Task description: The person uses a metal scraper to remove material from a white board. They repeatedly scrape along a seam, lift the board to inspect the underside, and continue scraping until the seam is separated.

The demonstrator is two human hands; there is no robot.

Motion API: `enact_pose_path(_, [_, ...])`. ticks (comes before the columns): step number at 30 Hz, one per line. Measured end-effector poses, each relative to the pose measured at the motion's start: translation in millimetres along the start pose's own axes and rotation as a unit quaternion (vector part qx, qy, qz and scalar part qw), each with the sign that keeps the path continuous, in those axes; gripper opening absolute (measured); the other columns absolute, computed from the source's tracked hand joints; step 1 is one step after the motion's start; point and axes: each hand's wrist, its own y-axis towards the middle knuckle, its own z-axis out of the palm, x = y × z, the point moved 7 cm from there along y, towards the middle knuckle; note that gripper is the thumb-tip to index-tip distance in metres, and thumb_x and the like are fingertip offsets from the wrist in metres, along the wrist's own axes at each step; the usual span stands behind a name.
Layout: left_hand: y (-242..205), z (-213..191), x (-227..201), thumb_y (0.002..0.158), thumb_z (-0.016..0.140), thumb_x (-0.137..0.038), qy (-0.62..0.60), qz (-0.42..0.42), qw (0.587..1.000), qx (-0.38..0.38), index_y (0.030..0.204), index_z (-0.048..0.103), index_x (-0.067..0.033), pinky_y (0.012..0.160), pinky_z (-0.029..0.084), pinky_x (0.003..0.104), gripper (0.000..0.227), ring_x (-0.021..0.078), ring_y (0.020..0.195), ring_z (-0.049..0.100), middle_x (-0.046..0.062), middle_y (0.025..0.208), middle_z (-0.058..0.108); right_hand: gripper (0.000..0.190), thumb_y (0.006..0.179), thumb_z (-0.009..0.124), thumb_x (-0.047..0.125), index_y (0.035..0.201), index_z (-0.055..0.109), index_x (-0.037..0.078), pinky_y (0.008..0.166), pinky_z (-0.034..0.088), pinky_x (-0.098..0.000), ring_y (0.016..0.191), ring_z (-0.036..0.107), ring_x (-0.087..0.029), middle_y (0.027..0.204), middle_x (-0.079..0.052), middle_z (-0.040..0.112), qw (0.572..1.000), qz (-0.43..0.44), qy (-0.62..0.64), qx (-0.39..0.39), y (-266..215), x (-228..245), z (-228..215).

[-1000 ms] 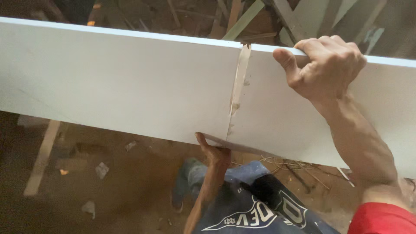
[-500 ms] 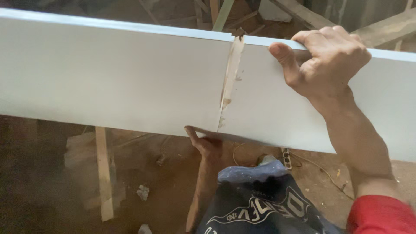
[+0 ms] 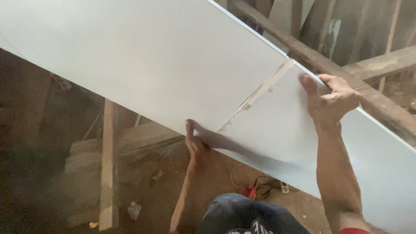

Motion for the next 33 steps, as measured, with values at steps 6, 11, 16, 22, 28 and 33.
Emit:
enact_pose_path(6, [0, 25, -66, 0.086, 0.061, -0.07, 0.152, 0.129, 0.98, -0.011, 0.143, 0.05, 0.0126, 0.109, 0.045, 0.061, 0.101, 0.048, 0.131, 0.054, 0.039, 0.14, 0.055, 0.074, 0.093, 0.079, 0.074, 0.088, 0.08, 0.0, 0.058, 0.045, -0.0324, 0.064, 0.063, -0.017, 0.067, -0.006, 0.065, 0.989, 0.131, 0.055, -0.026, 14, -35, 10])
enact_pose_path(11, [-31, 61, -120, 0.076, 0.067, -0.069, 0.183, 0.226, 0.957, -0.022, 0.146, 0.047, 0.0025, 0.106, 0.038, 0.062, 0.102, 0.0398, 0.129, 0.049, 0.025, 0.14, 0.053, 0.075, 0.092, 0.078, 0.073, 0.088, 0.078, -0.002, 0.06, 0.047, -0.0317, 0.065, 0.06, -0.014, 0.071, -0.004, 0.067, 0.973, 0.171, 0.145, -0.062, 28, -48, 18])
enact_pose_path(16, [-65, 98, -161, 0.072, 0.071, -0.071, 0.196, 0.311, 0.93, -0.021, 0.135, 0.056, 0.0043, 0.1, 0.045, 0.063, 0.099, 0.0378, 0.124, 0.054, 0.025, 0.127, 0.06, 0.079, 0.088, 0.076, 0.074, 0.08, 0.072, -0.004, 0.057, 0.045, -0.0341, 0.06, 0.055, -0.015, 0.062, -0.005, 0.058, 0.944, 0.274, 0.171, -0.063, 30, -63, 35])
enact_pose_path(22, [-111, 131, -199, 0.074, 0.07, -0.075, 0.236, 0.416, 0.878, -0.012, 0.126, 0.059, 0.0055, 0.079, 0.056, 0.045, 0.097, 0.021, 0.086, 0.061, 0.012, 0.094, 0.062, 0.081, 0.097, 0.062, 0.078, 0.068, 0.052, 0.002, 0.059, 0.042, -0.0346, 0.064, 0.049, -0.013, 0.062, 0.001, 0.049, 0.926, 0.297, 0.231, -0.035, 32, -73, 58])
enact_pose_path(28, [-161, 156, -223, 0.077, 0.067, -0.078, 0.258, 0.495, 0.83, -0.007, 0.118, 0.063, 0.0086, 0.056, 0.054, 0.028, 0.095, 0.0063, 0.059, 0.057, -0.002, 0.066, 0.059, 0.078, 0.102, 0.056, 0.077, 0.074, 0.05, 0.004, 0.064, 0.038, -0.0318, 0.073, 0.043, -0.012, 0.073, 0.004, 0.042, 0.896, 0.284, 0.34, -0.038, 31, -58, 67])
enact_pose_path(33, [-178, 176, -232, 0.076, 0.061, -0.078, 0.317, 0.49, 0.811, -0.036, 0.11, 0.067, 0.0073, 0.048, 0.048, 0.028, 0.092, 0.0069, 0.048, 0.051, -0.005, 0.055, 0.052, 0.073, 0.097, 0.058, 0.074, 0.09, 0.066, 0.002, 0.064, 0.043, -0.0287, 0.073, 0.048, -0.01, 0.076, 0.006, 0.051, 0.866, 0.286, 0.409, -0.043, 36, -64, 69])
